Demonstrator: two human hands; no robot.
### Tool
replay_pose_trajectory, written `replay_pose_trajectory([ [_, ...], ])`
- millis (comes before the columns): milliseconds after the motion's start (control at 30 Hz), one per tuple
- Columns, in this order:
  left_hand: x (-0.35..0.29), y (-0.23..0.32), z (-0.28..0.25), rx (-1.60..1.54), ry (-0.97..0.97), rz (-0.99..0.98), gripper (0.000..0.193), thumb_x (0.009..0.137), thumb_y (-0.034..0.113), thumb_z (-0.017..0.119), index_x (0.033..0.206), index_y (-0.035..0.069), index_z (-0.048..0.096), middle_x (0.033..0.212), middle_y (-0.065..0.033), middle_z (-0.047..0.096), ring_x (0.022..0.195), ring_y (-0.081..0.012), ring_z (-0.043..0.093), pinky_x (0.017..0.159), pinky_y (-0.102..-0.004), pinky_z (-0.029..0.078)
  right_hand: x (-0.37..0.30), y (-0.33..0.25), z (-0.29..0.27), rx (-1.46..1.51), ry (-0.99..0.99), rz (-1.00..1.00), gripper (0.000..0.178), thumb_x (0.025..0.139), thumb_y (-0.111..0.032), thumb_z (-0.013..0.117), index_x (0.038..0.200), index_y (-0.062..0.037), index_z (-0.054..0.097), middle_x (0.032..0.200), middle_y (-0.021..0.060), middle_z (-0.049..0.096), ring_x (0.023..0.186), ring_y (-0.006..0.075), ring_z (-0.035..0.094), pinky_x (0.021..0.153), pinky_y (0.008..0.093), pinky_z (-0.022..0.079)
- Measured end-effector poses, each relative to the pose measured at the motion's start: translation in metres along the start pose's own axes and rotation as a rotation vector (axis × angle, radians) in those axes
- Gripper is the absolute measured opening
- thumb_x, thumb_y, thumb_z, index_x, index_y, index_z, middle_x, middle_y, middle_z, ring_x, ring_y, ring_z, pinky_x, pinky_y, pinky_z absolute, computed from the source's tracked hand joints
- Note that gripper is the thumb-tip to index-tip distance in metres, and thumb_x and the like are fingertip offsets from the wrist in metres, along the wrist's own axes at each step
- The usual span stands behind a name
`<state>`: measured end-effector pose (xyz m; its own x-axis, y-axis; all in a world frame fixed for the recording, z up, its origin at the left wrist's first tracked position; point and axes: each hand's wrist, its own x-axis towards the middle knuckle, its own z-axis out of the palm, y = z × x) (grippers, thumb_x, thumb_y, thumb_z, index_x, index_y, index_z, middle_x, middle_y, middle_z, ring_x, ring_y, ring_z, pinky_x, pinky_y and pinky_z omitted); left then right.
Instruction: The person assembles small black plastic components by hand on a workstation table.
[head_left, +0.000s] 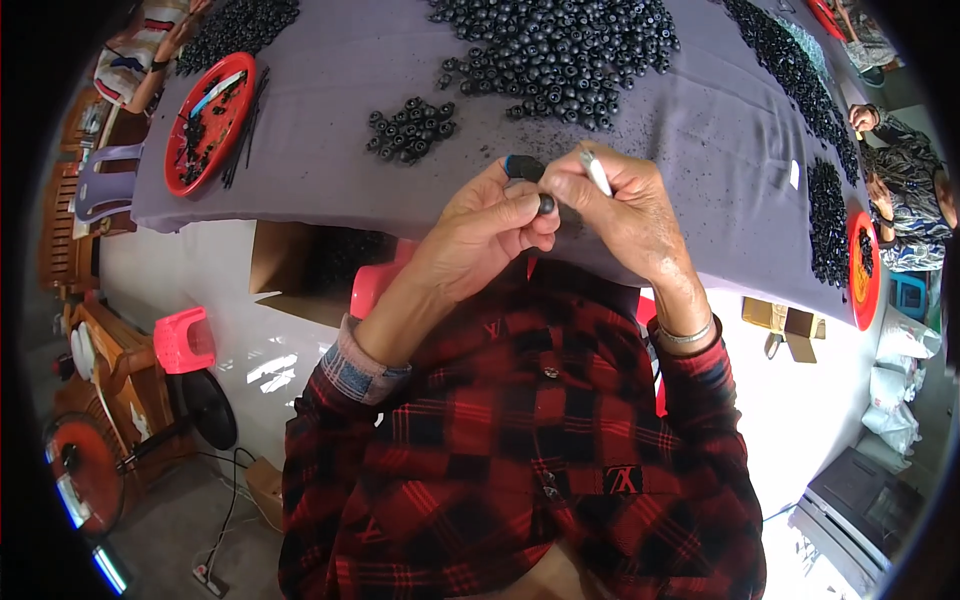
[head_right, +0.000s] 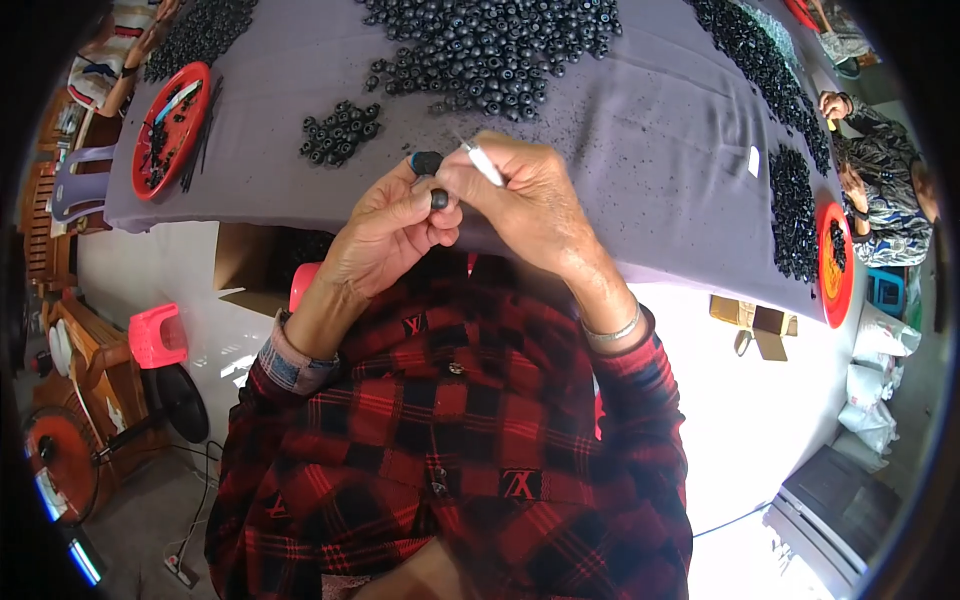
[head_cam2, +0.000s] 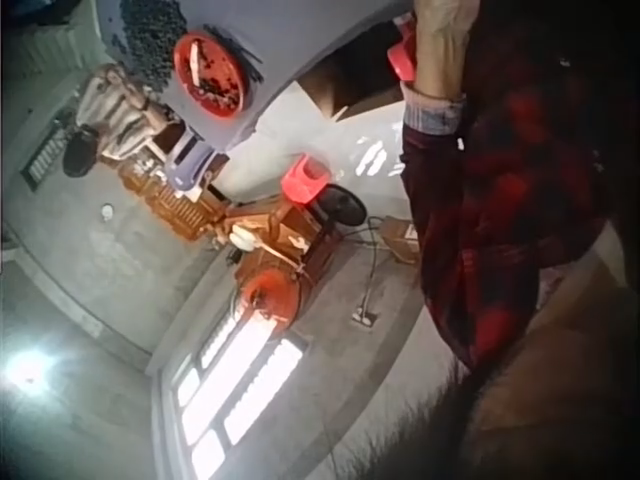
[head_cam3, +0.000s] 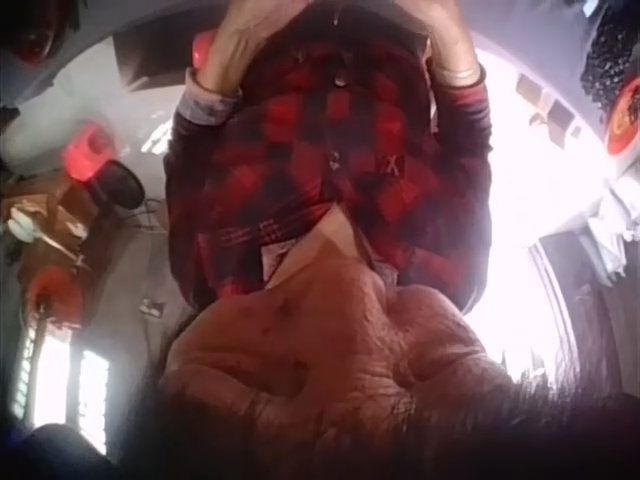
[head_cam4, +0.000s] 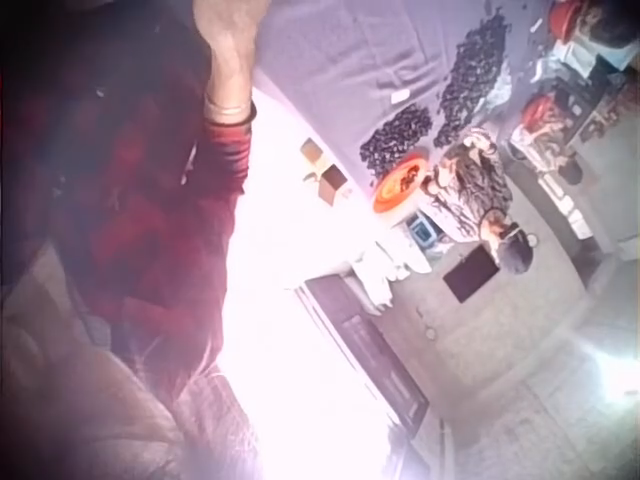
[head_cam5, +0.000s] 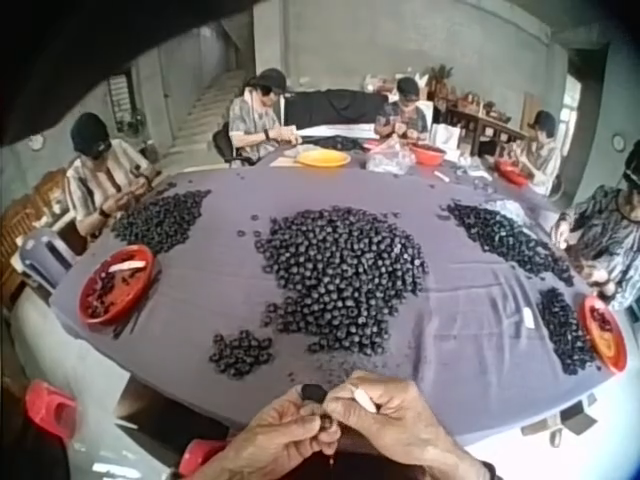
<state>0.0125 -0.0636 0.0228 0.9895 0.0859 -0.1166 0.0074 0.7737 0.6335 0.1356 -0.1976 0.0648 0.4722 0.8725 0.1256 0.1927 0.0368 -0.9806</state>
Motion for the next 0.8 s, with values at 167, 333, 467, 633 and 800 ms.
replay_pose_trajectory([
  [167,-0.001,0.000,-0.008,0.000,0.014,0.135,0.026,0.091,0.013,0.062,0.112,0.006,0.049,0.096,-0.0050,0.061,0.084,-0.0137,0.060,0.074,-0.0312,0.051,-0.009,-0.023,-0.007,-0.446,0.052,0.058,0.017,0.091,-0.015,0.062,0.097,0.0011,0.062,0.083,0.0079,0.061,0.076,0.0148,0.056,0.071,0.0296,0.047],
  [333,0.002,0.004,-0.007,-0.012,0.001,0.175,0.024,0.091,0.012,0.061,0.111,0.007,0.049,0.098,-0.0050,0.060,0.086,-0.0135,0.060,0.078,-0.0315,0.051,-0.013,-0.011,0.005,-0.534,0.033,-0.225,0.020,0.089,-0.019,0.065,0.097,-0.0009,0.064,0.080,0.0094,0.063,0.070,0.0238,0.061,0.066,0.0329,0.049],
  [467,0.001,0.005,-0.008,-0.013,-0.007,0.186,0.022,0.092,0.011,0.059,0.111,0.007,0.049,0.098,-0.0053,0.060,0.087,-0.0130,0.060,0.081,-0.0317,0.050,-0.012,-0.009,0.007,-0.603,0.009,-0.246,0.018,0.086,-0.017,0.068,0.097,-0.0017,0.066,0.082,0.0101,0.067,0.072,0.0247,0.065,0.063,0.0324,0.051],
  [633,-0.001,0.005,-0.002,0.010,0.009,0.140,0.024,0.093,0.015,0.059,0.112,0.007,0.048,0.094,-0.0016,0.057,0.086,-0.0107,0.057,0.080,-0.0283,0.048,-0.012,-0.005,0.008,-0.485,0.027,-0.196,0.019,0.086,-0.017,0.069,0.097,-0.0014,0.067,0.082,0.0106,0.068,0.073,0.0212,0.066,0.065,0.0308,0.052],
  [800,-0.001,0.002,0.000,0.007,0.002,0.142,0.024,0.092,0.014,0.060,0.112,0.006,0.048,0.093,-0.0031,0.058,0.084,-0.0124,0.058,0.078,-0.0306,0.051,-0.007,-0.005,0.005,-0.512,0.053,-0.246,0.020,0.092,-0.018,0.063,0.096,0.0011,0.065,0.083,0.0113,0.068,0.073,0.0174,0.066,0.066,0.0295,0.052],
])
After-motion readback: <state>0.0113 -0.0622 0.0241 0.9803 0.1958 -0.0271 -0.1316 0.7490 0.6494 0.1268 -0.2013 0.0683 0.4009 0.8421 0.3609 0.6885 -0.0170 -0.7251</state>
